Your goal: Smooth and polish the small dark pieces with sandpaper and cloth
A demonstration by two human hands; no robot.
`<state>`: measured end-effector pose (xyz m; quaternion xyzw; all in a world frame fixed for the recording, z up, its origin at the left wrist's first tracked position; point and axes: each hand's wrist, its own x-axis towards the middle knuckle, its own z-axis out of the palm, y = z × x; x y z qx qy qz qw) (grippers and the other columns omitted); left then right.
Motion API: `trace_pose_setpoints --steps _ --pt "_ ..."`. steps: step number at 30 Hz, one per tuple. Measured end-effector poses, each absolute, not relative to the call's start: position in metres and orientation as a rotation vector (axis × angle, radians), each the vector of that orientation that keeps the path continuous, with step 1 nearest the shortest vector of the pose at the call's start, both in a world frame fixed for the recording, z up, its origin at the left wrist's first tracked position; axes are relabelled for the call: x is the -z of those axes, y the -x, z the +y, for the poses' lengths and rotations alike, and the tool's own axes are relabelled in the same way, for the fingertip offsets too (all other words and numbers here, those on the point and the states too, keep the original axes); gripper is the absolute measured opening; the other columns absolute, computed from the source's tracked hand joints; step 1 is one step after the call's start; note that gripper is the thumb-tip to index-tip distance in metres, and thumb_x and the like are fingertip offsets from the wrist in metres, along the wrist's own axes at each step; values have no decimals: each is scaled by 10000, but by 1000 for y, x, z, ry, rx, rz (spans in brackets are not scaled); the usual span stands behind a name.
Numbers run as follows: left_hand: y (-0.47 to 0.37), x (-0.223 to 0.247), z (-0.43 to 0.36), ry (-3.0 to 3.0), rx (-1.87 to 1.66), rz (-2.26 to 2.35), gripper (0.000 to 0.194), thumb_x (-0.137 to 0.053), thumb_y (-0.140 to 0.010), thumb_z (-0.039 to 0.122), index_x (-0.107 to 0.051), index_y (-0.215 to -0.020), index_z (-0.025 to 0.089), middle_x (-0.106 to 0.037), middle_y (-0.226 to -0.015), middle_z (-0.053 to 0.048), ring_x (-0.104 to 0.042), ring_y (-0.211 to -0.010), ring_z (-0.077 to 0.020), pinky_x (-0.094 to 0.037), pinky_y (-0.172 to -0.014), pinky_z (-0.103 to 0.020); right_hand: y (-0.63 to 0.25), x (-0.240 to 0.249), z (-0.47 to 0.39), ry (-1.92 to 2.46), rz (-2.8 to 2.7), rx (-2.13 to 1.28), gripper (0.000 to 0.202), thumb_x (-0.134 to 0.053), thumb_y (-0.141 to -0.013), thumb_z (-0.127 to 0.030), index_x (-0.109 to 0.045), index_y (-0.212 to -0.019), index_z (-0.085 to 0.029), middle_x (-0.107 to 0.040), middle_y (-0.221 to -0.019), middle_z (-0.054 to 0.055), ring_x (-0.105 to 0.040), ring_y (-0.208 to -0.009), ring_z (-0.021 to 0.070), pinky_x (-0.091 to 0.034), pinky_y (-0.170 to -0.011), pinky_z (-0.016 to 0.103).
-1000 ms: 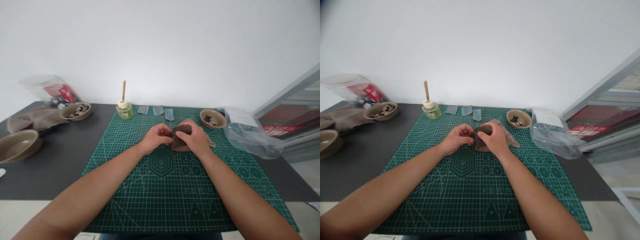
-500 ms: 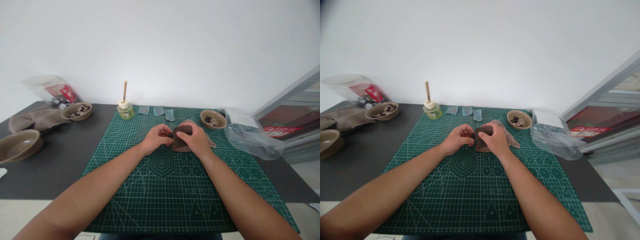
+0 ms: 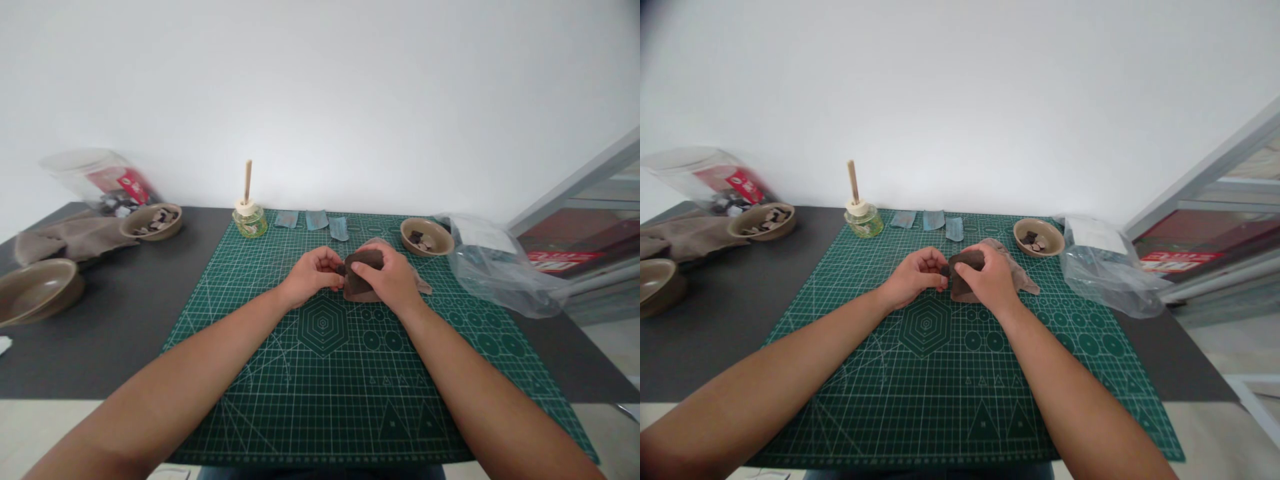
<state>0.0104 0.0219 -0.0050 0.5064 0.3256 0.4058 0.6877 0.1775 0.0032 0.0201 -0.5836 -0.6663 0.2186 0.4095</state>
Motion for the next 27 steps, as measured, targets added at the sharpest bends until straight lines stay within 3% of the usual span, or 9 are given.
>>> trace_pose_setpoints --steps 27 --pt "-10 5 22 -1148 -892 743 300 -701 -547 59 -519 -776 127 -603 -617 38 -559 -519 -68 -469 -493 -194 -175 -17 2 1484 -1711 -508 139 -623 -683 -283 -629 -800 -208 -676 -833 40 -615 -806 227 -468 -730 373"
